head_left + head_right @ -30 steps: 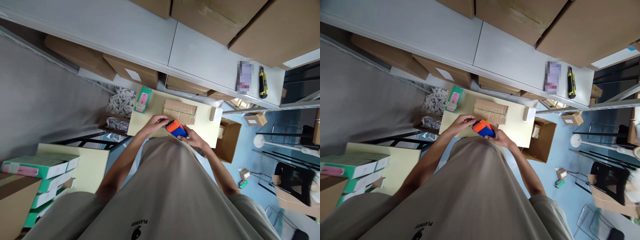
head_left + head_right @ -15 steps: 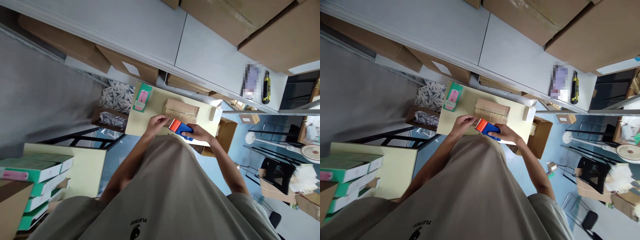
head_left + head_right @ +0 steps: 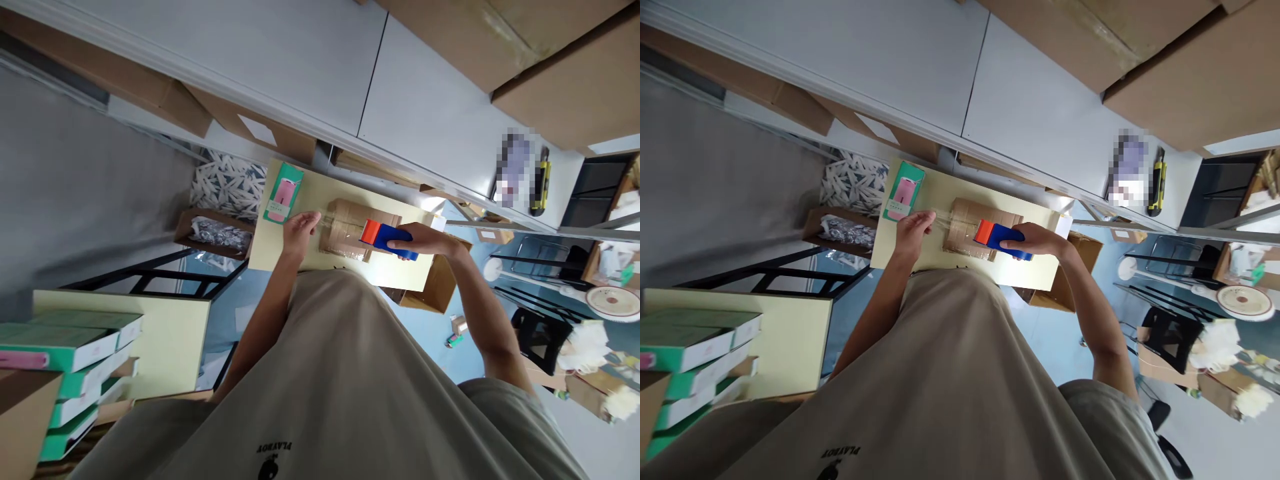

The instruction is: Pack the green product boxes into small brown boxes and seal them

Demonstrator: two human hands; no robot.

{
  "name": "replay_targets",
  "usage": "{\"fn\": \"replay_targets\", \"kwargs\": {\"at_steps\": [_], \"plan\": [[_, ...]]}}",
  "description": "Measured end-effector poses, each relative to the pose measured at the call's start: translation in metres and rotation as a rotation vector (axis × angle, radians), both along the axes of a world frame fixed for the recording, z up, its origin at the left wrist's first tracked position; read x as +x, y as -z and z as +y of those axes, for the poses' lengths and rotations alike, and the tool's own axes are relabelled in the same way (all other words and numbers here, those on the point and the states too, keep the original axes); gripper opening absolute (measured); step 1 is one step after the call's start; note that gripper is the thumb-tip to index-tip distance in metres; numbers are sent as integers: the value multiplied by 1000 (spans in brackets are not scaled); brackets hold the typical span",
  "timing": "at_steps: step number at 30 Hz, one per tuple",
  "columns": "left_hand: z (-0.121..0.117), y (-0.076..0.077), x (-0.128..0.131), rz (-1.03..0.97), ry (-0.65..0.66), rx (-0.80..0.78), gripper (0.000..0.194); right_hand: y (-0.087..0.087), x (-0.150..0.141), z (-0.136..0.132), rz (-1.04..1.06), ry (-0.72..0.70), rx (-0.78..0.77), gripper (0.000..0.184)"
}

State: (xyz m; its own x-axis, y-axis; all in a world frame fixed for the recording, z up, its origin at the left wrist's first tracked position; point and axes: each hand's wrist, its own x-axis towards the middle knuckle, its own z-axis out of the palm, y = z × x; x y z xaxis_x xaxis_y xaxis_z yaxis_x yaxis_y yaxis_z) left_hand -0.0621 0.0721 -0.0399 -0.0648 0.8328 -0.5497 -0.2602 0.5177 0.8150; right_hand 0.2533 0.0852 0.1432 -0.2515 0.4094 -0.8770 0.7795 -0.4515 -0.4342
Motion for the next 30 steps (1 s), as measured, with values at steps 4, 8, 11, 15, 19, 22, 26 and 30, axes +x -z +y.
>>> {"fn": "replay_targets", "kwargs": {"at_steps": [4,8,11,15,19,22,26,30], "plan": [[2,26,3,-19,-12,-44,40,20,5,12,-33,-61,19,64],[1,54,12,15,-12,-122,39,47,4,20,-42,-73,-26,62],[-3,73,22,58,11,-179,38,59,2,21,-59,-64,-34,61],[-11,91,30,106,123,-150,38,64,4,19,-33,-76,-34,60],[-10,83,25,340,247,47,57,72,8,17,-37,-105,38,59],[-5,60,29,572,367,321,70,81,13,16,-30,-110,98,56],[-3,32,49,652,693,580,72,85,17,12,38,-81,115,58],[-5,27,58,756,793,576,73,82,14,8,69,-55,129,61]]}}
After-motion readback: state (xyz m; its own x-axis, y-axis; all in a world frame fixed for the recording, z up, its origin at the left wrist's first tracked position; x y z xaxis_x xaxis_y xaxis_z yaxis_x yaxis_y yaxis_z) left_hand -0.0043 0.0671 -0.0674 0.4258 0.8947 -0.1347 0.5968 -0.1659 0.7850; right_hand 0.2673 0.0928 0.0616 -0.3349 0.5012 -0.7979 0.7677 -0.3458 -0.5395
